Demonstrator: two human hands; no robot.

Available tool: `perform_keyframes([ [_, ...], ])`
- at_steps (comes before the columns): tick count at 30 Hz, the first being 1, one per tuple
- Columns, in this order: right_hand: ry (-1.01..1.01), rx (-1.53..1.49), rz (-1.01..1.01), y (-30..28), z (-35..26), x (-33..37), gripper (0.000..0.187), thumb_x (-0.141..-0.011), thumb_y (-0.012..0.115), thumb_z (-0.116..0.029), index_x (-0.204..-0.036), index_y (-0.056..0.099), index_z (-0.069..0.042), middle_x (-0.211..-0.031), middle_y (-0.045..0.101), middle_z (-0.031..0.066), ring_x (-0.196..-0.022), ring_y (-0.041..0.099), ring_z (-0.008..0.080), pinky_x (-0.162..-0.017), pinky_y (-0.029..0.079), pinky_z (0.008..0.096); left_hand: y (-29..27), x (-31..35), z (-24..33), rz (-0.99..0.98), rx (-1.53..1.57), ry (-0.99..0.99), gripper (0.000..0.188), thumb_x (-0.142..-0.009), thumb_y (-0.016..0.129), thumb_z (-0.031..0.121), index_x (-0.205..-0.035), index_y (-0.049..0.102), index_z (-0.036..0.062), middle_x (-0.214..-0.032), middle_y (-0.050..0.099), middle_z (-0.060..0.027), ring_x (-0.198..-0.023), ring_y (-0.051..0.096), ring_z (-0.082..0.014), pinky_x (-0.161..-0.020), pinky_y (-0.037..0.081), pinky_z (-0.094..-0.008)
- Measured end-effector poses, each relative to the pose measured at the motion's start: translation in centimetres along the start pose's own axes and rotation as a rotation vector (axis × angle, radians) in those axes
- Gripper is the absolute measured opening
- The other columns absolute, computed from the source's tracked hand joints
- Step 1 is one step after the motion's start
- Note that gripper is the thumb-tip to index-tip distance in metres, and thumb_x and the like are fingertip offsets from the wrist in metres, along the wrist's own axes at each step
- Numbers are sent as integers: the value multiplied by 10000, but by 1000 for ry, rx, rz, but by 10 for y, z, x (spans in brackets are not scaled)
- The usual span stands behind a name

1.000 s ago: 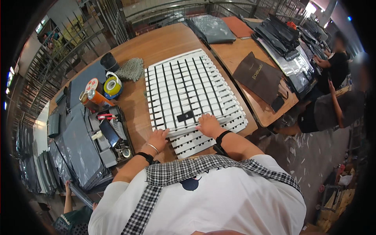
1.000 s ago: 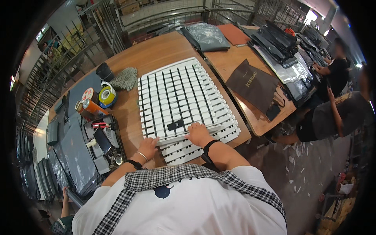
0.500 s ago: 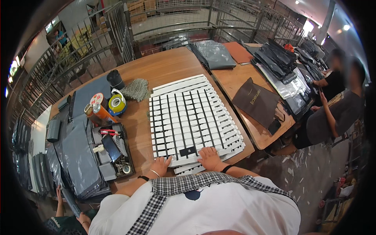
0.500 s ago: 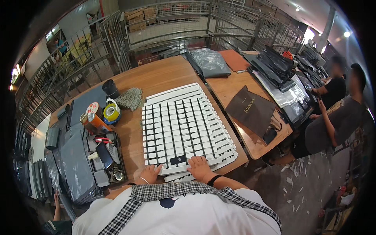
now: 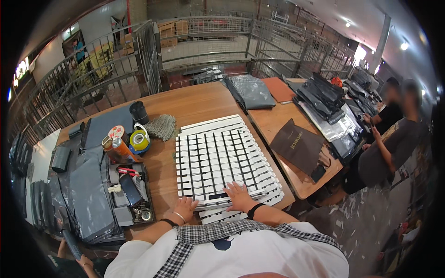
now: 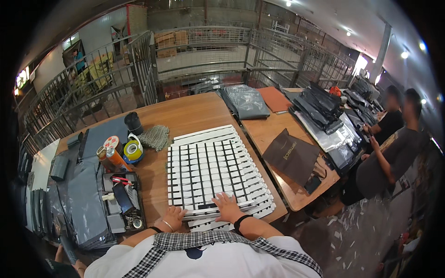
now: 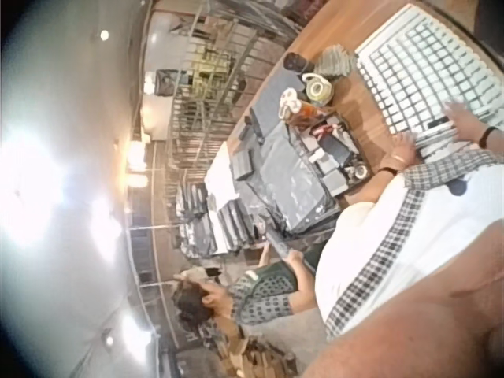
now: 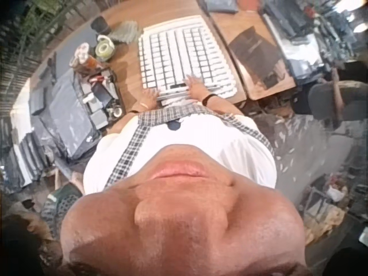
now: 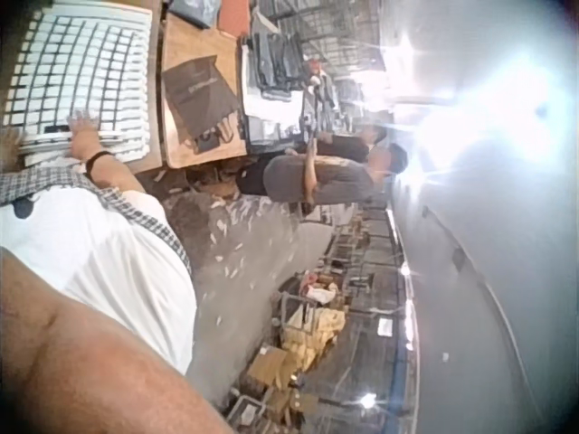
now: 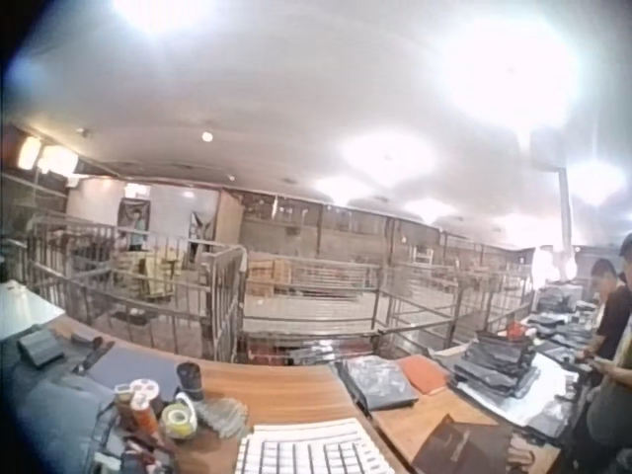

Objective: Folding checkered foam mats and placing them into grey plastic shipping bags.

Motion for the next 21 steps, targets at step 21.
perform_keyframes([
  [21,-7,48,322,-9,0,13,555,-821,758,-512,-1130,606,-77,-1062,579,94,-1040,530,279,-903,407,438,0,-33,-20,-518,189,-77,572,-868,762,329,-1318,550,46,-1240,621,-190,-1194,581,-361,-992,512,-465],
])
Point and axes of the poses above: each hand's wrist, its own x-axis away from the middle knuckle, its own y-axis out of the palm, z = x × y, the point moved 8 cm from there along -x, towards the middle knuckle
